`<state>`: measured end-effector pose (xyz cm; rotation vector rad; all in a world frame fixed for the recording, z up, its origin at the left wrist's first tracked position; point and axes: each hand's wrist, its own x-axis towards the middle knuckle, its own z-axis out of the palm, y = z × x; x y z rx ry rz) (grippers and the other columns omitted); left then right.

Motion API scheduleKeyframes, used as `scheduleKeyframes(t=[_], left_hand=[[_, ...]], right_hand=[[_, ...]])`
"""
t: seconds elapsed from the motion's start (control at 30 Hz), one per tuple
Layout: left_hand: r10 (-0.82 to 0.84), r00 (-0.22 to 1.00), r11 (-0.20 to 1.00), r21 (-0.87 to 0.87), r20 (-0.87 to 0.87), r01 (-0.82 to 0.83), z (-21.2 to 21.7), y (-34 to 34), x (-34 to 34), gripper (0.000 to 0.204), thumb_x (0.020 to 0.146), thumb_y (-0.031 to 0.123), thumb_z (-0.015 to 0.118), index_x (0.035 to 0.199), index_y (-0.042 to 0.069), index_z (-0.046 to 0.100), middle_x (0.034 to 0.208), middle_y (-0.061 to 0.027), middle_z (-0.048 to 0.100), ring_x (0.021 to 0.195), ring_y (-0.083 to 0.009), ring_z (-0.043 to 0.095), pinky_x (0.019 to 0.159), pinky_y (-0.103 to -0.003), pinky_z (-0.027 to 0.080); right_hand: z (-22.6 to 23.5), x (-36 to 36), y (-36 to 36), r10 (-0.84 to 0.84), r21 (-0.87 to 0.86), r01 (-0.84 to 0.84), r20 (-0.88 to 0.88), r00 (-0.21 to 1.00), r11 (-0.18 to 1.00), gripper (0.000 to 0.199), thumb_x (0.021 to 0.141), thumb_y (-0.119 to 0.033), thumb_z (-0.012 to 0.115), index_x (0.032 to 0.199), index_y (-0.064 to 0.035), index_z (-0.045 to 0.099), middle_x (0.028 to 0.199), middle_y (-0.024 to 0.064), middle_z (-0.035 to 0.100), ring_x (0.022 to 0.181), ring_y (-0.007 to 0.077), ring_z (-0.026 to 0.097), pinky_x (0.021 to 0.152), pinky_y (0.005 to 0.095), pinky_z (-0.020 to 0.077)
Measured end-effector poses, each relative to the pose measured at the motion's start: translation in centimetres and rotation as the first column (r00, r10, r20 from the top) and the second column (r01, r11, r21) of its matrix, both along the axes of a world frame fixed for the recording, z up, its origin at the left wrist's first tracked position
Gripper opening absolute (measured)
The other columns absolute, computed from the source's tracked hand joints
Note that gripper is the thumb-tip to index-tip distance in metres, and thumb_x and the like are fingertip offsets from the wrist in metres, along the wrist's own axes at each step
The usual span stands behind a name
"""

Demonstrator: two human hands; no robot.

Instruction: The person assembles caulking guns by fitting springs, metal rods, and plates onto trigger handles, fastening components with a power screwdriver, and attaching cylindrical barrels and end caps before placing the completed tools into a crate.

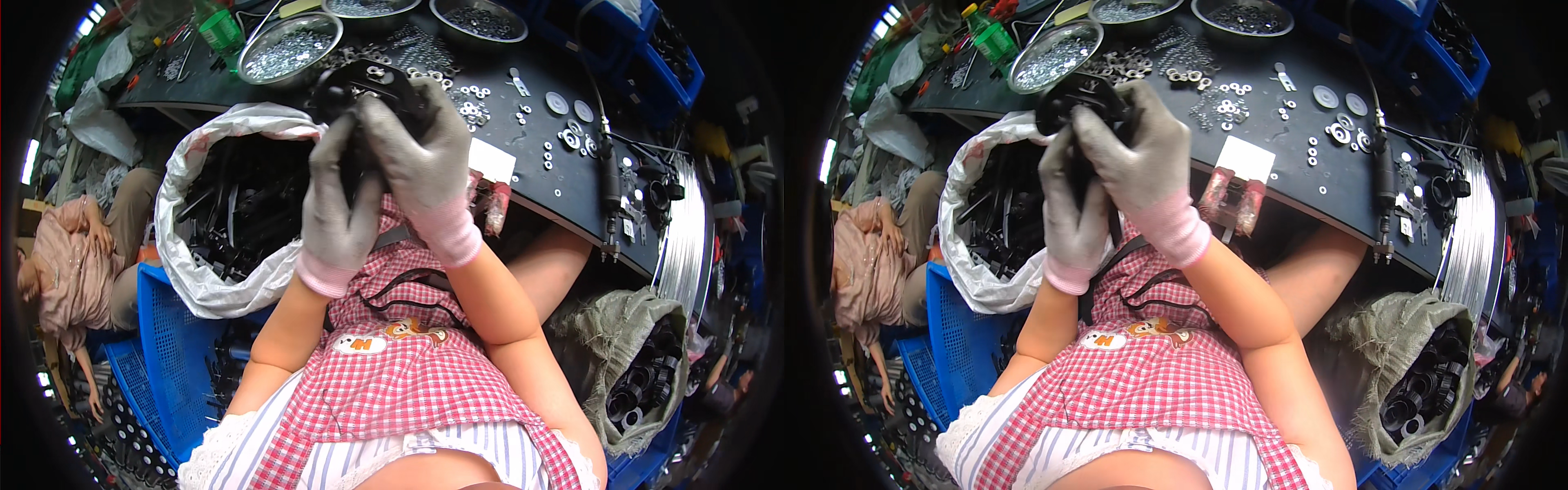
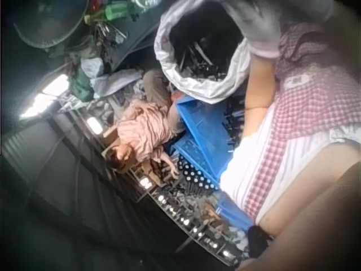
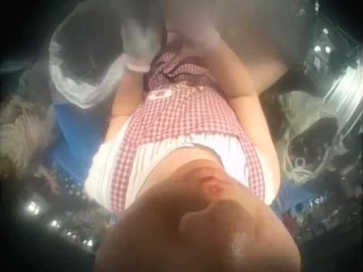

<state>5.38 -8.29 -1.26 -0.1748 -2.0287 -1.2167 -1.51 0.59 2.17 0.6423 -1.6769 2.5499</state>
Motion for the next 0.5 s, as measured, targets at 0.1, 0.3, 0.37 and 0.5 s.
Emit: scheduleKeyframes(t=[0.1,0.3,0.37,0.5], left_hand=[[-0.502,0.865,0.736,0.518,-0.014,0.436,-1.3,2.5,-1.7,0.056,0.088,0.013,0.063,0.136,0.000,0.036,0.119,-0.0114,0.051,0.105,-0.0187,0.054,0.094,-0.031,0.044],[-0.348,0.880,0.890,0.409,0.323,0.202,-2.4,1.7,-2.7,0.052,0.083,0.003,0.061,0.130,0.003,0.041,0.118,-0.0072,0.050,0.111,-0.0150,0.049,0.096,-0.030,0.041],[-0.269,0.872,0.945,0.286,0.408,0.158,-2.2,1.1,-2.6,0.051,0.082,0.001,0.059,0.130,0.003,0.042,0.118,-0.0074,0.049,0.111,-0.0152,0.049,0.097,-0.030,0.041],[-0.276,0.860,0.946,0.282,0.428,0.163,-2.6,0.3,-1.7,0.049,0.081,-0.001,0.058,0.127,0.003,0.043,0.118,-0.0074,0.048,0.109,-0.0155,0.049,0.097,-0.029,0.040]], right_hand=[[-0.3,-2.0,5.2,0.027,0.253,-0.036,0.037,0.999,0.967,0.023,0.086,-0.019,0.067,0.092,0.0030,0.061,0.079,0.0035,0.066,0.068,0.0043,0.057,0.061,0.0226,0.0488],[-4.2,-12.2,11.1,-0.179,0.848,0.302,-0.247,0.952,0.435,0.032,0.088,-0.038,0.061,0.102,-0.0098,0.067,0.088,0.0087,0.068,0.083,0.0259,0.067,0.076,0.0357,0.0518],[-5.1,-12.9,10.0,-0.009,0.924,0.353,-0.355,0.935,0.147,0.030,0.084,-0.036,0.064,0.105,-0.0144,0.068,0.110,0.0097,0.063,0.105,0.0313,0.060,0.092,0.0411,0.0469],[-5.1,-13.2,8.3,0.122,0.915,0.404,-0.400,0.908,-0.011,0.037,0.080,-0.034,0.067,0.104,-0.0064,0.067,0.118,0.0132,0.057,0.106,0.0315,0.059,0.094,0.0408,0.0458]])
